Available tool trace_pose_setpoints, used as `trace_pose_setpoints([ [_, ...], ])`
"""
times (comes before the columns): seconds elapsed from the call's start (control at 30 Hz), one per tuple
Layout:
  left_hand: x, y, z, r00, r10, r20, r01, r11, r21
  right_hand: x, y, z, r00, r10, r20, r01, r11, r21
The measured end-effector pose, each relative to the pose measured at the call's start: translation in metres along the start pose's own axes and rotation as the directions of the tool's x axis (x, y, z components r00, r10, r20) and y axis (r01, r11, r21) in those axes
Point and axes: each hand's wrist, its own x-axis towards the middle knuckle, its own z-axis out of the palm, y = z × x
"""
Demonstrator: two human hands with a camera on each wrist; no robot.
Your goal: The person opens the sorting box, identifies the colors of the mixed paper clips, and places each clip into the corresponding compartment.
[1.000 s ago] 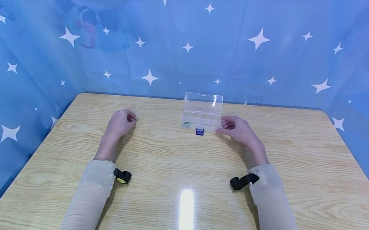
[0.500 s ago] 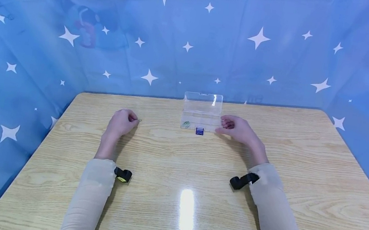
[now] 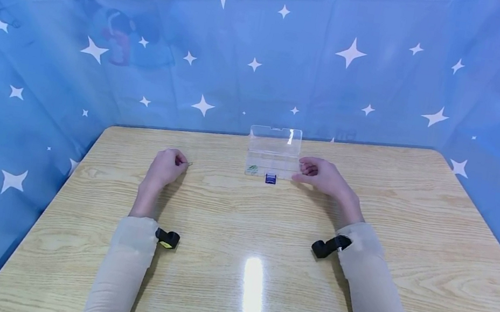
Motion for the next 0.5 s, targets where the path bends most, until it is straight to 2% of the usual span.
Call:
trace_pose_setpoints([
  [0.13, 0.0, 0.005, 0.003, 1.0, 0.023, -0.021, -0.023, 1.0, -0.008, 0.0, -0.001, 0.0, 1.0, 0.004, -0.003, -0.004, 1.0, -0.006],
  [0.5, 0.006, 0.026, 0.011, 0.995, 0.1, -0.026, -0.102, 0.992, -0.077, 0.0, 0.0, 0.0, 1.0, -0.002, 0.005, 0.002, 1.0, -0.016],
])
